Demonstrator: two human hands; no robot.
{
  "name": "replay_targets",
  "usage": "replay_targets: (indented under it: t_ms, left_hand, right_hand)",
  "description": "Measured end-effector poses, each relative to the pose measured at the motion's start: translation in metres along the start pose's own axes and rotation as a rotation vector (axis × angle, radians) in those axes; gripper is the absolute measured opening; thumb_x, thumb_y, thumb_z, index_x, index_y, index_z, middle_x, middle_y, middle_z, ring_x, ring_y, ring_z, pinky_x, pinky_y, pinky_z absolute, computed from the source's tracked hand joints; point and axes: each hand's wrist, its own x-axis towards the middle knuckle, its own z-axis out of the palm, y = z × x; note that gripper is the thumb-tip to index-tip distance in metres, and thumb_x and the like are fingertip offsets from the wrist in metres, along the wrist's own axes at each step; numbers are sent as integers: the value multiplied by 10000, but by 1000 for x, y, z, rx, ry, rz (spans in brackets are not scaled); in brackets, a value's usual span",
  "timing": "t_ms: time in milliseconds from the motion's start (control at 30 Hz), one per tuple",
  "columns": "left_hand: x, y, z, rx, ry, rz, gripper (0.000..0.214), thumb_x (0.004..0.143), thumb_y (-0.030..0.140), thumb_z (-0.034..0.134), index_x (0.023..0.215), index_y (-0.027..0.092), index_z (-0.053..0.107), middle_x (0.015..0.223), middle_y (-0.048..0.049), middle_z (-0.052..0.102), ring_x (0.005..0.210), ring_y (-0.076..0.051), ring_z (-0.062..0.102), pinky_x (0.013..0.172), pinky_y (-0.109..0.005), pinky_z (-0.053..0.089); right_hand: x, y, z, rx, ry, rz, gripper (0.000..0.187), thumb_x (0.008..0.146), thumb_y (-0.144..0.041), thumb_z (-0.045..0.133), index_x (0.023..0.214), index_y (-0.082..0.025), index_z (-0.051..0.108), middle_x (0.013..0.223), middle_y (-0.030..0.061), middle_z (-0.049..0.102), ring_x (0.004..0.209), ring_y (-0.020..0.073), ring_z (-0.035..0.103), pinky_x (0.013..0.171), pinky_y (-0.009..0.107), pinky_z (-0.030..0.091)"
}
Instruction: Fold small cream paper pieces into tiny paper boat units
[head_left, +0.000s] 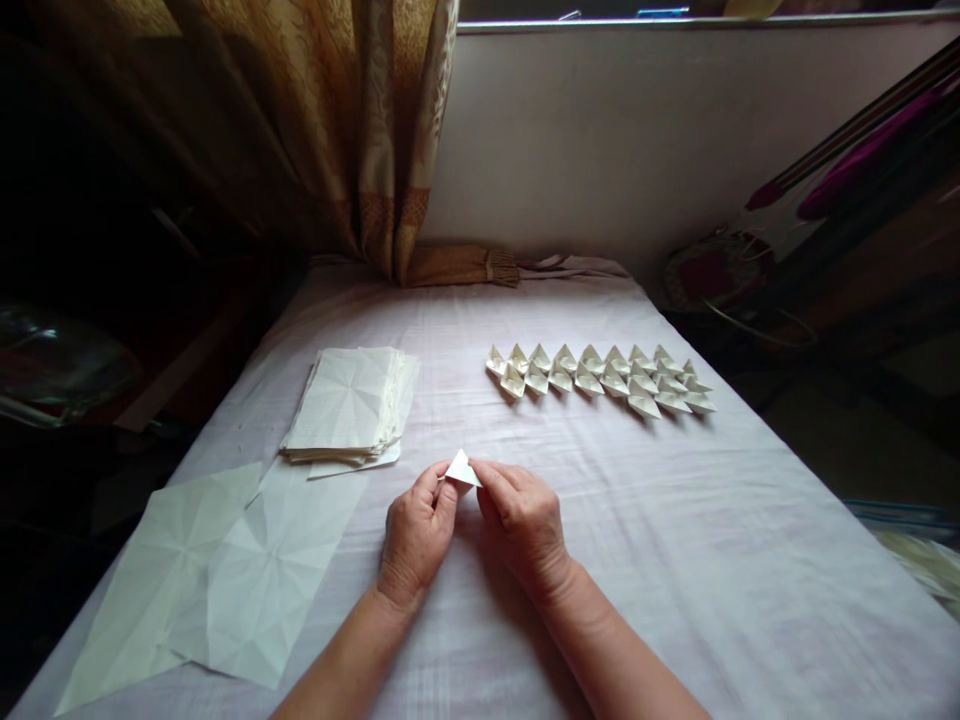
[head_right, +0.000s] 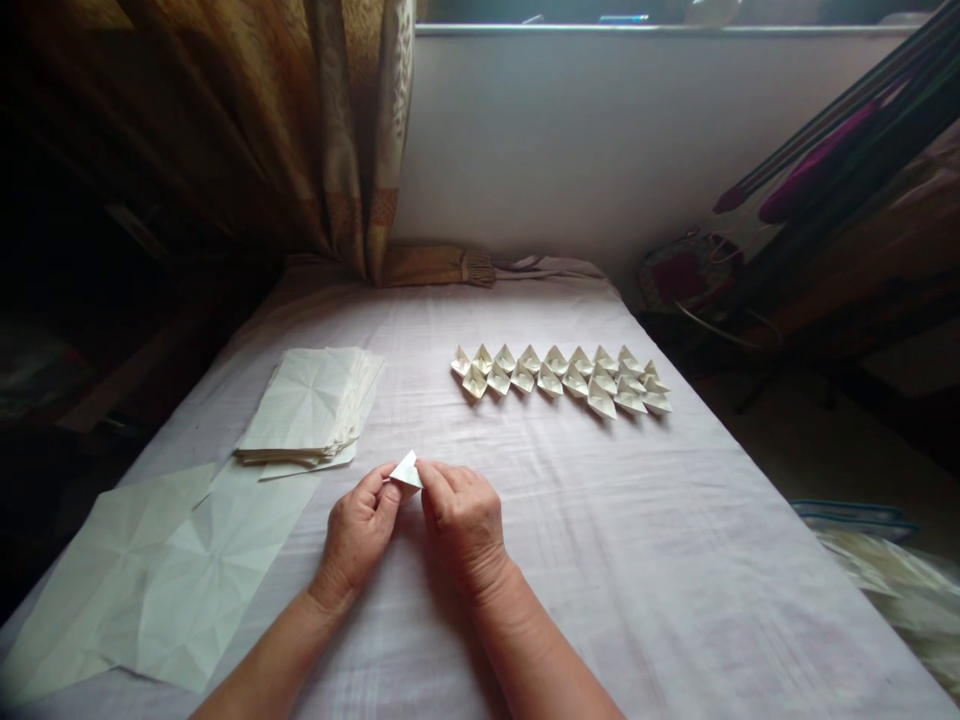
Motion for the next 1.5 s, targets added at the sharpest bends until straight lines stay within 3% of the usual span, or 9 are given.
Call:
replay_targets:
  t_ms: [100, 233, 300, 567, 633, 767, 933, 1133, 1500]
  left_hand:
    - [-1, 1, -1, -54, -28, -45, 419, 872, 340, 477, 1224, 199, 656, 1044, -69, 755, 944, -233, 704, 818, -309, 538]
    - [-3, 6, -3, -209, -150, -153, 456, 864, 364, 522, 1278, 204, 629, 805, -34, 735, 622, -174, 655, 553, -251, 527]
    - [-2, 9, -5, -312, -215, -216, 464, 843, 381, 550, 1264, 204, 634, 795, -23, 708, 575, -147, 612, 463, -214, 487]
    - [8, 17, -28, -604, -521, -341, 579, 723, 382, 704, 1253, 173, 604, 1004, -81, 683, 934, -211, 622, 568, -200, 514]
    - [9, 15, -28, -638, -514, -357, 617, 709, 458, 739, 1231, 159, 600, 982, -82, 670, 909, -202, 619, 574, -205, 503]
    - [8, 10, -20, -650, -416, -404, 682, 673, 547, 779, 1184, 136, 588, 775, -7, 594, 660, -110, 553, 526, -181, 433]
    - [7, 11, -19, -672, -428, -407, 678, 647, 524, 802, 1155, 135, 578, 768, 8, 578, 623, -87, 512, 526, -173, 424]
    - [7, 12, -22, -683, -453, -387, 645, 638, 483, 818, 1149, 153, 600, 845, -25, 629, 685, -115, 557, 528, -173, 421]
    - [6, 7, -22, -669, -500, -355, 531, 655, 513, 809, 1008, 153, 642, 756, 4, 611, 632, -100, 525, 531, -173, 407]
  right_hand:
    - [3, 1, -4, -29, -11, -47, 308, 963, -147, 428, 1160, -181, 662, 944, 80, 754, 786, 167, 685, 718, 266, 512]
    - [1, 1, -8, 7, -3, -62, 324, 949, -120, 446, 1183, -200, 654, 985, 80, 750, 819, 176, 686, 729, 288, 513]
    - [-1, 2, -9, 21, -21, -59, 309, 950, -131, 458, 1161, -214, 668, 1008, 78, 746, 844, 175, 687, 738, 288, 514]
    - [-3, 4, -10, -32, -31, -104, 273, 946, -138, 490, 1096, -228, 700, 966, 66, 747, 810, 166, 680, 718, 270, 510]
    - [-2, 3, -9, -31, -25, -117, 262, 939, -127, 496, 1070, -211, 707, 959, 77, 744, 797, 170, 677, 712, 276, 513]
    - [-4, 3, -8, 17, -44, -117, 275, 931, -121, 491, 1062, -220, 712, 976, 86, 740, 805, 172, 677, 711, 282, 533]
    - [-9, 5, -6, 226, -46, 108, 356, 898, -100, 456, 1135, -232, 687, 1018, 73, 740, 898, 173, 695, 792, 298, 569]
    - [-3, -1, -13, 608, -198, 517, 218, 909, -260, 523, 939, -214, 734, 849, 34, 757, 746, 164, 702, 669, 249, 554]
    - [2, 2, -15, 910, -354, 768, 185, 781, -339, 634, 799, -169, 703, 669, -6, 659, 572, 110, 561, 541, 212, 457]
